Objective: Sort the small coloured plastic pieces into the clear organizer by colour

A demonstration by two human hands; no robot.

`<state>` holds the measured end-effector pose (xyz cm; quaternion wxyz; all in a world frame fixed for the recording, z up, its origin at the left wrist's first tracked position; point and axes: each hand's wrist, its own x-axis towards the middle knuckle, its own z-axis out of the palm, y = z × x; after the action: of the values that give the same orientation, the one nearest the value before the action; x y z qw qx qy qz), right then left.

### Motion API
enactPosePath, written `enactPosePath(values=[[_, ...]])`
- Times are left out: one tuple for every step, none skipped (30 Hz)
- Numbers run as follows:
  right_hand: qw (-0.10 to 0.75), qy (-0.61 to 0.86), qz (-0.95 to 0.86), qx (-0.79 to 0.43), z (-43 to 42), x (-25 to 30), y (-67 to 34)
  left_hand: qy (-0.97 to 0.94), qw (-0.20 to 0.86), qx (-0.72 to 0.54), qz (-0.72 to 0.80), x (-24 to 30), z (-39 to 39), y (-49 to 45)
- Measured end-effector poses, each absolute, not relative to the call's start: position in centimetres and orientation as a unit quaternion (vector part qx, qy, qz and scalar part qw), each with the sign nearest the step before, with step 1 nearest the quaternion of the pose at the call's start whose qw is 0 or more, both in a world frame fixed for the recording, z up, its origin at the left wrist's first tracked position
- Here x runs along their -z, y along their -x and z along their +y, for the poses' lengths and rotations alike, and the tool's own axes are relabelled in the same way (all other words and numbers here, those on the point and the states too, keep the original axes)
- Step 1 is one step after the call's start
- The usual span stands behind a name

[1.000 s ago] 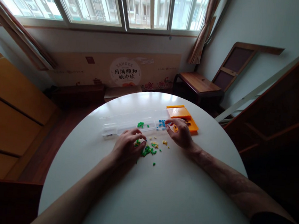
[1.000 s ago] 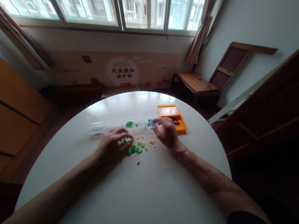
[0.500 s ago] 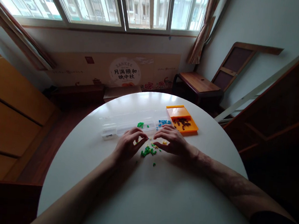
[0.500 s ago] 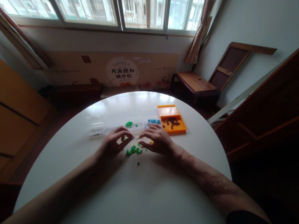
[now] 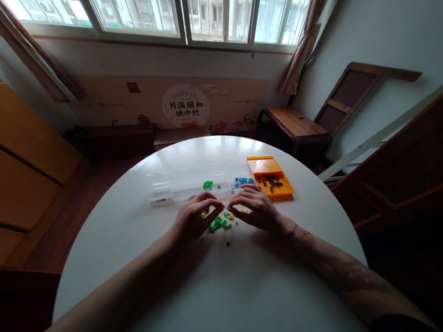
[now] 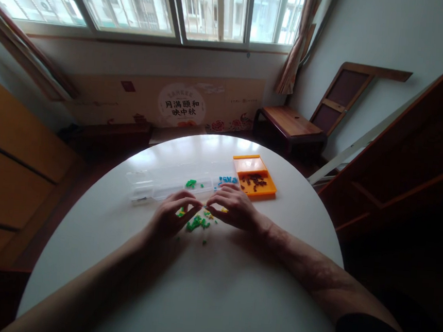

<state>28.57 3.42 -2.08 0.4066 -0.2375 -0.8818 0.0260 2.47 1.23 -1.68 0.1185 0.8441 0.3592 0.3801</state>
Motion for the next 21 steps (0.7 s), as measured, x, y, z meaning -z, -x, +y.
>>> enactPosePath(values=[[0.419,0.251,-0.872,-0.026,3.4,2.0,-28.7,-0.843,0.105,-0.373,0.374,1.7,1.3,-2.3],[0.435,0.271,-0.858,-0.023,3.5,2.0,-28.8,-0.842,0.088,-0.363,0.390,1.7,1.4,-2.1],[0.453,0.297,-0.840,-0.018,3.7,2.1,-29.0,-0.841,0.071,-0.351,0.406,1.7,1.6,-1.8],[0.471,0.330,-0.818,-0.012,3.9,2.1,-29.2,-0.840,0.055,-0.340,0.420,1.7,1.7,-1.6],[0.485,0.366,-0.794,-0.004,4.1,2.3,-29.5,-0.839,0.044,-0.330,0.429,1.8,1.8,-1.4],[0.493,0.403,-0.771,0.003,4.4,2.4,-29.8,-0.840,0.039,-0.321,0.435,1.9,1.9,-1.2],[0.495,0.436,-0.752,0.007,4.7,2.6,-30.1,-0.841,0.037,-0.313,0.439,1.9,2.0,-1.0],[0.491,0.464,-0.737,0.007,5.0,2.8,-30.4,-0.843,0.038,-0.307,0.440,2.0,2.0,-0.9],[0.483,0.485,-0.729,0.002,5.3,3.0,-30.6,-0.845,0.038,-0.301,0.440,2.0,2.0,-0.9],[0.477,0.498,-0.724,-0.005,5.5,3.2,-30.8,-0.847,0.036,-0.296,0.440,2.1,2.0,-0.9],[0.472,0.504,-0.723,-0.013,5.6,3.3,-30.9,-0.850,0.033,-0.291,0.438,2.1,2.0,-0.9],[0.469,0.505,-0.725,-0.021,5.6,3.4,-30.9,-0.853,0.030,-0.287,0.435,2.1,1.9,-0.9],[0.467,0.501,-0.728,-0.028,5.6,3.4,-30.8,-0.856,0.027,-0.284,0.432,2.0,1.9,-1.0],[0.465,0.495,-0.733,-0.034,5.5,3.4,-30.7,-0.858,0.026,-0.282,0.429,2.0,1.9,-1.0],[0.463,0.488,-0.739,-0.037,5.4,3.4,-30.6,-0.859,0.026,-0.281,0.426,2.0,1.9,-1.0],[0.460,0.481,-0.745,-0.040,5.2,3.3,-30.5,-0.861,0.026,-0.282,0.424,2.0,1.9,-1.0],[0.458,0.475,-0.751,-0.042,5.1,3.2,-30.3,-0.862,0.026,-0.282,0.420,2.0,1.9,-1.0],[0.455,0.469,-0.756,-0.044,5.0,3.1,-30.2,-0.864,0.026,-0.282,0.417,2.1,2.0,-1.0],[0.454,0.463,-0.760,-0.044,4.8,3.0,-30.2,-0.866,0.026,-0.281,0.413,2.1,2.1,-1.0],[0.454,0.457,-0.764,-0.044,4.7,3.0,-30.1,-0.868,0.025,-0.280,0.409,2.1,2.1,-1.0],[0.453,0.449,-0.769,-0.045,4.6,2.9,-30.1,-0.869,0.025,-0.280,0.406,2.1,2.1,-1.0]])
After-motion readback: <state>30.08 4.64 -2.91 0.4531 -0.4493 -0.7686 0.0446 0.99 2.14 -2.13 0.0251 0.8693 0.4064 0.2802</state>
